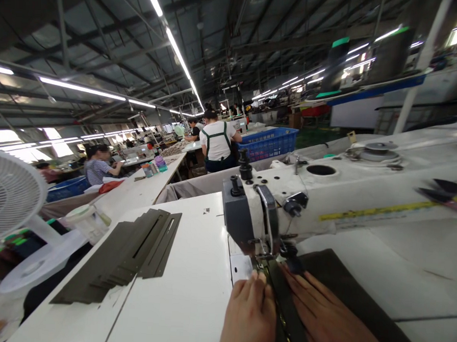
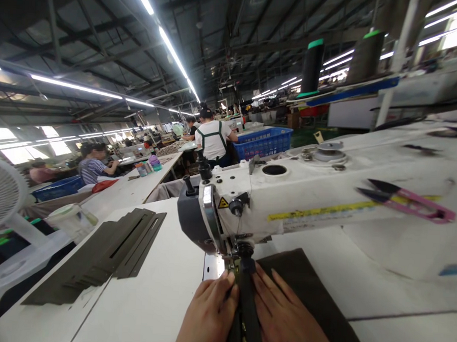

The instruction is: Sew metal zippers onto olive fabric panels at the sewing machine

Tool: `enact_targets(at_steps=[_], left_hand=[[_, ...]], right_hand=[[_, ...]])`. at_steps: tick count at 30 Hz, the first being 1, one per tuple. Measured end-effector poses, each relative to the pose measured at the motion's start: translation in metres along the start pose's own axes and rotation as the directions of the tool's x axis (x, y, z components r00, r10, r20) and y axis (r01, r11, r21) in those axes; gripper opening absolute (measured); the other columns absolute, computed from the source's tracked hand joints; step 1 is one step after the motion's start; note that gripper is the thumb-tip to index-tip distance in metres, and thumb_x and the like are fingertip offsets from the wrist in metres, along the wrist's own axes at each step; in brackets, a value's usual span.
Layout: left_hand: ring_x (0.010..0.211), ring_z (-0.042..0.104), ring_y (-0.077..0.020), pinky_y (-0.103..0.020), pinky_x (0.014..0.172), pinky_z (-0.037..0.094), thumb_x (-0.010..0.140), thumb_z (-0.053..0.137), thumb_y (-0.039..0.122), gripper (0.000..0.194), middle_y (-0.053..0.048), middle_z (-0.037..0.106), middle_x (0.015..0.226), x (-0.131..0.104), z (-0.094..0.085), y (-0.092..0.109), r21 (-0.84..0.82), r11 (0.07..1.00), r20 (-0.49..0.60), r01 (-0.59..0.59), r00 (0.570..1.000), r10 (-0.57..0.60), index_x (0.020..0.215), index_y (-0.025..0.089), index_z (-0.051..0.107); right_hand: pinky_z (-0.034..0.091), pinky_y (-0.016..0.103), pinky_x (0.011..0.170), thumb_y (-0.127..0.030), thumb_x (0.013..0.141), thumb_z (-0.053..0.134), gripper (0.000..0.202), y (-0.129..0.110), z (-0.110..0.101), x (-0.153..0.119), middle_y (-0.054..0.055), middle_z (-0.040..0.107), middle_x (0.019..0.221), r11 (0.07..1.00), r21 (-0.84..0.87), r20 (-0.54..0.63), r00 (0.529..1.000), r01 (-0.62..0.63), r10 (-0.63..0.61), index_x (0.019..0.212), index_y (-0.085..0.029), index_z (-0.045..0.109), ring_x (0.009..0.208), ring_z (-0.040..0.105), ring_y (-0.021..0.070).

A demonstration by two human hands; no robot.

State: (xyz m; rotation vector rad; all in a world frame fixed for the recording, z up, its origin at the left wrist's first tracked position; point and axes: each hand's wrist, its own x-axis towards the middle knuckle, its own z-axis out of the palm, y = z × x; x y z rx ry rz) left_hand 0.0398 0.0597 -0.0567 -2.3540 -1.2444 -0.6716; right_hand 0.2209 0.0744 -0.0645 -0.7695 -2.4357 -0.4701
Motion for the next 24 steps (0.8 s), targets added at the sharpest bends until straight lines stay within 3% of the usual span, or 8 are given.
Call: enact_targets(at_steps=[6, 10, 14, 18, 21, 24], left_hand=[[0.072, 0.064, -0.0198, -0.031, 0.064, 0.057, 0.089, 0.039, 0.005, 0.023, -0.011, 0.067, 0.093, 0.003, -0.002, -0.001, 0.031, 1.0, -0.012, 0.0, 1.0, 0.0, 0.094, 0.011, 0.061], [0.077, 0.063, -0.0208, -0.032, 0.066, 0.057, 0.087, 0.046, 0.005, 0.018, -0.012, 0.065, 0.094, 0.003, -0.004, -0.004, 0.02, 0.998, 0.034, -0.062, 0.998, 0.061, 0.096, 0.01, 0.06], [0.078, 0.063, -0.0199, -0.031, 0.068, 0.056, 0.088, 0.046, 0.006, 0.018, -0.011, 0.064, 0.095, 0.003, -0.002, -0.005, 0.005, 0.999, 0.055, -0.047, 0.997, 0.047, 0.096, 0.013, 0.06], [0.08, 0.061, -0.0192, -0.03, 0.07, 0.055, 0.087, 0.046, 0.006, 0.02, -0.008, 0.062, 0.094, 0.005, -0.006, -0.005, -0.028, 0.999, 0.124, 0.016, 0.992, -0.013, 0.095, 0.016, 0.061], [0.085, 0.06, -0.0189, -0.03, 0.076, 0.053, 0.084, 0.049, 0.003, 0.023, -0.007, 0.061, 0.096, 0.01, -0.015, -0.006, -0.076, 0.992, 0.24, 0.1, 0.968, -0.079, 0.096, 0.018, 0.062], [0.087, 0.059, -0.0189, -0.03, 0.078, 0.051, 0.084, 0.047, 0.0, 0.026, -0.006, 0.06, 0.095, 0.017, -0.021, -0.006, -0.094, 0.981, 0.291, 0.169, 0.947, -0.135, 0.096, 0.017, 0.063]], right_hand=[[0.046, 0.039, 0.094, -0.017, 0.08, 0.043, 0.064, 0.0, 0.001, 0.001, 0.012, 0.045, 0.135, 0.999, 0.045, 0.005, 1.0, -0.008, 0.007, 0.142, -0.01, 0.029, 0.121, 0.046, 0.0264], [0.049, 0.039, 0.087, -0.014, 0.076, 0.044, 0.066, -0.001, 0.002, 0.004, 0.015, 0.052, 0.128, 0.999, -0.043, -0.063, 0.998, 0.006, -0.009, 0.14, -0.006, 0.03, 0.115, 0.052, 0.0263], [0.049, 0.04, 0.087, -0.014, 0.079, 0.044, 0.06, -0.004, 0.002, 0.005, 0.015, 0.053, 0.127, 0.998, -0.068, -0.064, 0.998, 0.003, -0.008, 0.138, -0.006, 0.035, 0.115, 0.051, 0.0259], [0.044, 0.043, 0.095, -0.01, 0.08, 0.044, 0.054, -0.006, 0.006, 0.006, 0.016, 0.05, 0.13, 0.998, 0.003, -0.009, 0.998, -0.063, 0.063, 0.134, -0.006, 0.042, 0.12, 0.047, 0.0256], [0.04, 0.045, 0.099, -0.012, 0.081, 0.046, 0.054, -0.005, 0.009, 0.01, 0.017, 0.049, 0.131, 0.989, 0.081, 0.066, 0.991, -0.123, 0.118, 0.134, -0.008, 0.042, 0.123, 0.044, 0.0261], [0.037, 0.047, 0.101, -0.014, 0.083, 0.046, 0.052, -0.002, 0.006, 0.019, 0.017, 0.049, 0.132, 0.973, 0.147, 0.137, 0.978, -0.177, 0.157, 0.134, -0.009, 0.042, 0.123, 0.043, 0.0264]])
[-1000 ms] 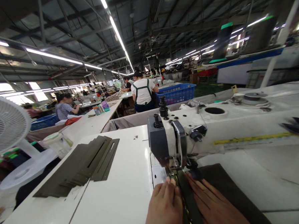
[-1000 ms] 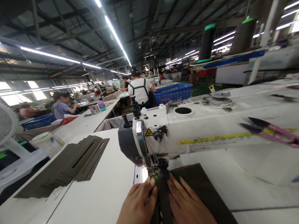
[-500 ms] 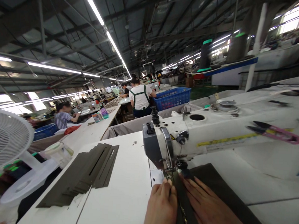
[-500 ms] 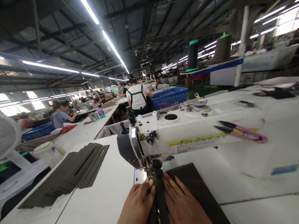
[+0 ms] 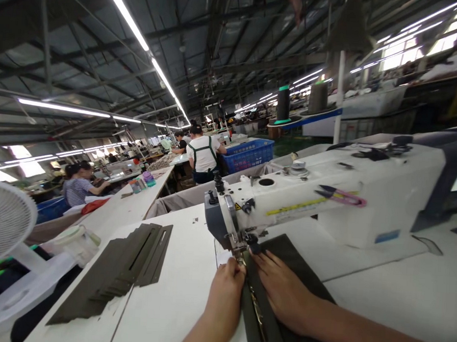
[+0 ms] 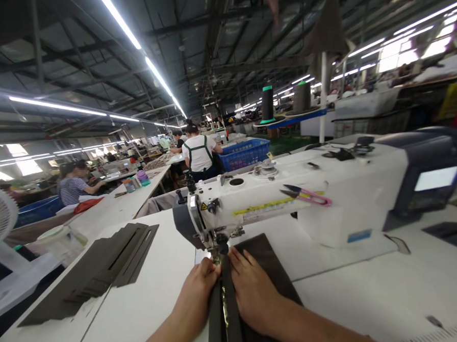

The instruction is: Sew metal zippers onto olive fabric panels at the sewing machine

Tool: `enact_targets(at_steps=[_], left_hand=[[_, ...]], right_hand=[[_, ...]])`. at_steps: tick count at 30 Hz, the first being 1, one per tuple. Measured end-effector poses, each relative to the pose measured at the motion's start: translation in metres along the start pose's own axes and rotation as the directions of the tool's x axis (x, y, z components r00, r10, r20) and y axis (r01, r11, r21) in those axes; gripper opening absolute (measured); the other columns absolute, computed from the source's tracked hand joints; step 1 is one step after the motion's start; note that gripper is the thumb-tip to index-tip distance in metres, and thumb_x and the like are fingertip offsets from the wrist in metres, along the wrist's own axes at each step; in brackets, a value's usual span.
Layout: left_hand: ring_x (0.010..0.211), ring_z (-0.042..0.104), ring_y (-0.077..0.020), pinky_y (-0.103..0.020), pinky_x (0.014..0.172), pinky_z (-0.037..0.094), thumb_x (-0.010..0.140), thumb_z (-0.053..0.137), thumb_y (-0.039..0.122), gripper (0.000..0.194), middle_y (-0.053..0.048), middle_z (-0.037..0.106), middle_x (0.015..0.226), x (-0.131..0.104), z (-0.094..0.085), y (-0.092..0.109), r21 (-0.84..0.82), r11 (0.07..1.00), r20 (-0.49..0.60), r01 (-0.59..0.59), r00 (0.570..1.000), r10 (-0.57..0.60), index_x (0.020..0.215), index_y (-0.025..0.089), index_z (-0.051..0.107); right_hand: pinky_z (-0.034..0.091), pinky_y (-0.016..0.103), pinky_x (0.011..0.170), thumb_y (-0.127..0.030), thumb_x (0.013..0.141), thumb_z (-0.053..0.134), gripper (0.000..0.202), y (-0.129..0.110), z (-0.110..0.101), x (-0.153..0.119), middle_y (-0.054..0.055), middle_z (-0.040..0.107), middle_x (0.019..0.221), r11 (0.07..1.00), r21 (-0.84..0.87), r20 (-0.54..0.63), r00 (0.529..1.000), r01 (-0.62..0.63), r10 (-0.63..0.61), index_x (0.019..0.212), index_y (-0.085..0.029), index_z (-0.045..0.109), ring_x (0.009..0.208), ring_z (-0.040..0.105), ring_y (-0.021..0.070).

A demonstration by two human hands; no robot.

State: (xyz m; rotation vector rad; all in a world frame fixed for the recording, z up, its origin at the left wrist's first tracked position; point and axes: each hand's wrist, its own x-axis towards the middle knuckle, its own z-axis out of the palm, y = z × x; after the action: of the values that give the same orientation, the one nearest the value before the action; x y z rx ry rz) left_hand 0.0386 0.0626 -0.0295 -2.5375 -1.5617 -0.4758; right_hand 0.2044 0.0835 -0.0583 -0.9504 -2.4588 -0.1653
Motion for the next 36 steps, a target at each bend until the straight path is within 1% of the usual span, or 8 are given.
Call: enact_targets(at_steps=[6, 9, 12, 15, 19, 23, 30, 36], left_hand=[[0.084, 0.06, -0.0198, -0.031, 0.077, 0.051, 0.079, 0.046, -0.001, 0.027, -0.008, 0.06, 0.096, 0.002, -0.004, -0.001, -0.058, 0.997, 0.008, 0.049, 0.999, -0.048, 0.092, 0.016, 0.064], [0.089, 0.061, -0.0192, -0.031, 0.079, 0.052, 0.073, 0.047, -0.001, 0.035, -0.007, 0.062, 0.101, -0.009, -0.008, -0.002, -0.166, 0.986, -0.025, -0.005, 1.0, 0.0, 0.1, 0.017, 0.062], [0.098, 0.06, -0.0213, -0.037, 0.088, 0.05, 0.072, 0.05, 0.003, 0.04, -0.007, 0.064, 0.109, -0.022, -0.012, -0.002, -0.221, 0.973, -0.092, -0.07, 0.994, 0.051, 0.107, 0.017, 0.061], [0.099, 0.061, -0.0213, -0.039, 0.091, 0.049, 0.073, 0.051, 0.003, 0.036, -0.007, 0.066, 0.109, -0.029, -0.013, 0.001, -0.213, 0.975, -0.142, -0.065, 0.989, 0.035, 0.105, 0.016, 0.063], [0.095, 0.064, -0.0199, -0.037, 0.092, 0.049, 0.072, 0.054, 0.003, 0.034, -0.006, 0.068, 0.106, -0.027, -0.01, 0.004, -0.197, 0.979, -0.142, -0.058, 0.989, 0.03, 0.102, 0.016, 0.065], [0.095, 0.064, -0.0213, -0.038, 0.097, 0.045, 0.069, 0.061, 0.007, 0.027, -0.007, 0.069, 0.104, -0.026, -0.005, 0.004, -0.177, 0.98, -0.129, -0.093, 0.989, 0.07, 0.094, 0.016, 0.067], [0.099, 0.063, -0.0219, -0.04, 0.1, 0.042, 0.078, 0.058, 0.012, 0.021, -0.009, 0.067, 0.107, -0.026, -0.001, 0.003, -0.088, 0.985, -0.093, -0.148, 0.986, 0.14, 0.098, 0.014, 0.064], [0.097, 0.063, -0.0224, -0.041, 0.098, 0.045, 0.081, 0.059, 0.014, 0.02, -0.01, 0.066, 0.106, -0.022, 0.002, -0.001, -0.064, 0.982, -0.129, -0.177, 0.977, 0.168, 0.101, 0.013, 0.063]], right_hand=[[0.037, 0.046, 0.101, -0.008, 0.08, 0.042, 0.047, -0.011, -0.04, -0.007, 0.018, 0.051, 0.129, 0.99, 0.133, 0.077, 0.997, -0.04, 0.03, 0.126, -0.008, 0.05, 0.119, 0.046, 0.0248], [0.046, 0.039, 0.09, -0.017, 0.079, 0.052, 0.033, -0.03, -0.05, -0.027, 0.013, 0.06, 0.114, 0.979, 0.194, 0.033, 0.996, 0.07, -0.077, 0.111, -0.014, 0.061, 0.104, 0.055, 0.0247], [0.049, 0.031, 0.082, -0.016, 0.081, 0.052, 0.02, -0.046, -0.039, -0.043, 0.009, 0.066, 0.097, 0.973, 0.113, -0.154, 0.971, 0.201, -0.183, 0.096, -0.016, 0.066, 0.091, 0.06, 0.0221], [0.049, 0.03, 0.084, -0.005, 0.081, 0.045, 0.025, -0.056, -0.018, -0.049, 0.009, 0.068, 0.091, 0.97, -0.053, -0.31, 0.919, 0.239, -0.243, 0.089, -0.015, 0.066, 0.089, 0.061, 0.0212], [0.05, 0.035, 0.08, 0.001, 0.075, 0.042, 0.029, -0.061, -0.004, -0.05, 0.009, 0.068, 0.079, 0.951, -0.196, -0.323, 0.901, 0.238, -0.292, 0.08, -0.015, 0.066, 0.081, 0.063, 0.0226], [0.052, 0.034, 0.077, 0.003, 0.074, 0.041, 0.03, -0.059, -0.006, -0.051, 0.008, 0.068, 0.073, 0.923, -0.264, -0.312, 0.88, 0.281, -0.358, 0.079, -0.013, 0.066, 0.077, 0.065, 0.0226], [0.053, 0.034, 0.074, 0.003, 0.078, 0.039, 0.032, -0.058, -0.005, -0.051, 0.008, 0.07, 0.077, 0.944, -0.221, -0.341, 0.888, 0.244, -0.309, 0.079, -0.014, 0.066, 0.076, 0.065, 0.0229], [0.054, 0.035, 0.074, 0.004, 0.079, 0.035, 0.036, -0.056, 0.0, -0.048, 0.008, 0.07, 0.074, 0.959, -0.178, -0.382, 0.882, 0.222, -0.275, 0.076, -0.015, 0.066, 0.076, 0.065, 0.0229]])
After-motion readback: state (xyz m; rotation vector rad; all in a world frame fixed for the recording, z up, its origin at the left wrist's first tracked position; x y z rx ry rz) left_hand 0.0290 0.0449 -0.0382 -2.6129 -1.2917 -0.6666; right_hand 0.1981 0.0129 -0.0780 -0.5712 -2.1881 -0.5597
